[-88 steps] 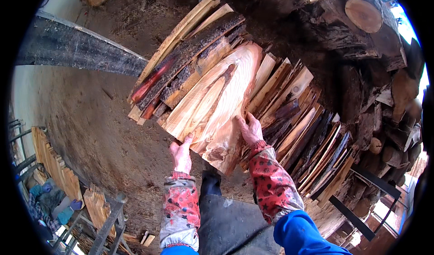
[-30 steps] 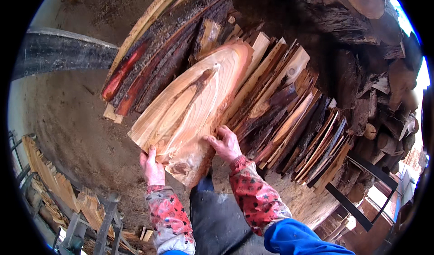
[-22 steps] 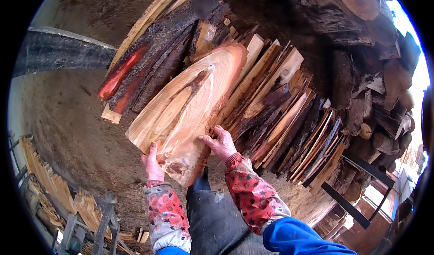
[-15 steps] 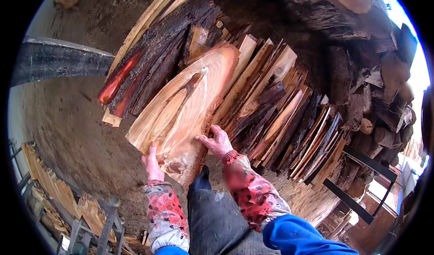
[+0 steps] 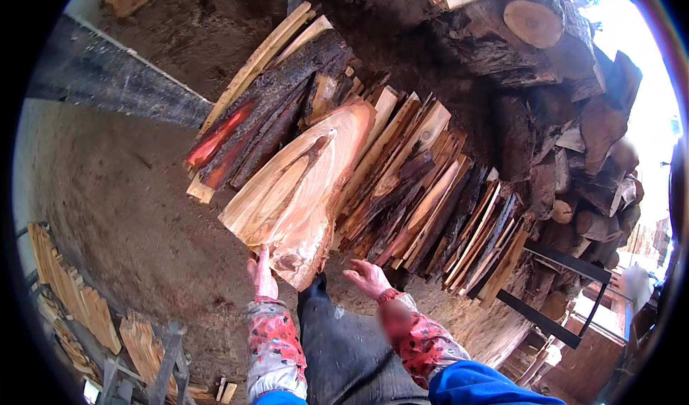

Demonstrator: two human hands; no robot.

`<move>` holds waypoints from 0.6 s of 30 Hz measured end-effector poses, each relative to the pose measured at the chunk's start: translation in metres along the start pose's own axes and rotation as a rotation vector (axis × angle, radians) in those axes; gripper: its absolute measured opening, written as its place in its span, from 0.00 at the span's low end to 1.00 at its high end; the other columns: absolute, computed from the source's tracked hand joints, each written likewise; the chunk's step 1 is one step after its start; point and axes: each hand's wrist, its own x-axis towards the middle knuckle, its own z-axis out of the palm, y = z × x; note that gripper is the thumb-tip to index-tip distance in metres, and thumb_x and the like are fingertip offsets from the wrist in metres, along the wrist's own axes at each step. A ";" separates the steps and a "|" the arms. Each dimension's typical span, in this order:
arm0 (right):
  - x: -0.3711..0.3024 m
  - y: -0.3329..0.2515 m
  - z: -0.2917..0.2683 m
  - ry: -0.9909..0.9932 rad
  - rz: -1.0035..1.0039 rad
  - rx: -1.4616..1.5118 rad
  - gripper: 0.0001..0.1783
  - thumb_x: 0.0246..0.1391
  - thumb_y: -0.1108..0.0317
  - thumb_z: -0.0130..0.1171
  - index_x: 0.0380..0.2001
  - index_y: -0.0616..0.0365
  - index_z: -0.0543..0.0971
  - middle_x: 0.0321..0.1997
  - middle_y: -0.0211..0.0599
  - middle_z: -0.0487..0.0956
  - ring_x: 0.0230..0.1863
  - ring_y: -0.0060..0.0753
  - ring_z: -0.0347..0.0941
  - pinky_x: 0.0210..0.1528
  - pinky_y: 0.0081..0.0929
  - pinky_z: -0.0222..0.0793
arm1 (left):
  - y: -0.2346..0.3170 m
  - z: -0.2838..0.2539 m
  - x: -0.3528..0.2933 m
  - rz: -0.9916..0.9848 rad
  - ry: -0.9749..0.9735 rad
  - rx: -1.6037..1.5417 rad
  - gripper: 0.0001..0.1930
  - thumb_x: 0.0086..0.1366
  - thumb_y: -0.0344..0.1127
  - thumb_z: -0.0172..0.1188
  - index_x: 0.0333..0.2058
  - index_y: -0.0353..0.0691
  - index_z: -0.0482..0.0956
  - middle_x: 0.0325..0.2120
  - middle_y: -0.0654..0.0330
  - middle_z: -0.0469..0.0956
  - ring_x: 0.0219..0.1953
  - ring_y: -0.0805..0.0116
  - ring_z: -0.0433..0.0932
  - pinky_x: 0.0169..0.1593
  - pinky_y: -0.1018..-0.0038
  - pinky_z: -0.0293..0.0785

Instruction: The person repeatedly picks up stacks of cut wooden planks from a green work table and carries them to a metal rack, arranging them vertically among other planks. The person handles the planks by hand and returns to the table to repeat the process.

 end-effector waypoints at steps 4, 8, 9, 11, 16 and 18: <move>-0.033 0.008 -0.006 -0.049 0.039 -0.047 0.32 0.54 0.52 0.62 0.52 0.68 0.73 0.44 0.51 0.81 0.46 0.37 0.79 0.48 0.29 0.73 | 0.001 -0.015 -0.023 -0.047 -0.005 0.117 0.28 0.60 0.49 0.64 0.52 0.37 0.69 0.47 0.59 0.74 0.48 0.69 0.72 0.48 0.69 0.70; -0.053 0.016 -0.007 -0.081 0.044 -0.027 0.30 0.55 0.52 0.61 0.52 0.68 0.74 0.45 0.50 0.81 0.46 0.35 0.78 0.48 0.28 0.73 | -0.022 -0.035 -0.040 -0.217 -0.030 0.203 0.25 0.60 0.50 0.64 0.49 0.42 0.71 0.46 0.64 0.73 0.47 0.70 0.70 0.46 0.66 0.68; -0.055 0.016 -0.007 -0.081 0.043 -0.006 0.30 0.55 0.52 0.61 0.51 0.68 0.74 0.45 0.50 0.81 0.46 0.35 0.78 0.48 0.28 0.73 | -0.023 -0.035 -0.046 -0.220 -0.037 0.182 0.27 0.60 0.50 0.65 0.51 0.42 0.70 0.47 0.64 0.73 0.48 0.70 0.70 0.46 0.65 0.68; -0.055 0.017 -0.009 -0.109 0.029 -0.027 0.29 0.55 0.52 0.61 0.50 0.67 0.75 0.45 0.50 0.81 0.46 0.37 0.79 0.48 0.30 0.73 | -0.031 -0.034 -0.065 -0.243 0.002 0.187 0.34 0.58 0.49 0.67 0.57 0.37 0.65 0.50 0.59 0.71 0.51 0.64 0.69 0.48 0.64 0.69; -0.051 0.017 -0.029 -0.093 -0.085 -0.099 0.29 0.53 0.52 0.61 0.48 0.66 0.76 0.41 0.48 0.82 0.44 0.39 0.80 0.47 0.31 0.74 | -0.054 -0.037 -0.112 -0.235 0.088 0.152 0.37 0.58 0.46 0.68 0.58 0.31 0.60 0.50 0.53 0.72 0.51 0.62 0.72 0.49 0.64 0.73; -0.051 0.015 -0.043 -0.103 -0.101 -0.115 0.27 0.53 0.52 0.61 0.47 0.65 0.77 0.40 0.48 0.82 0.43 0.40 0.80 0.46 0.31 0.74 | -0.070 -0.049 -0.128 -0.255 0.111 0.129 0.33 0.59 0.43 0.67 0.56 0.31 0.64 0.47 0.55 0.75 0.47 0.67 0.75 0.45 0.69 0.75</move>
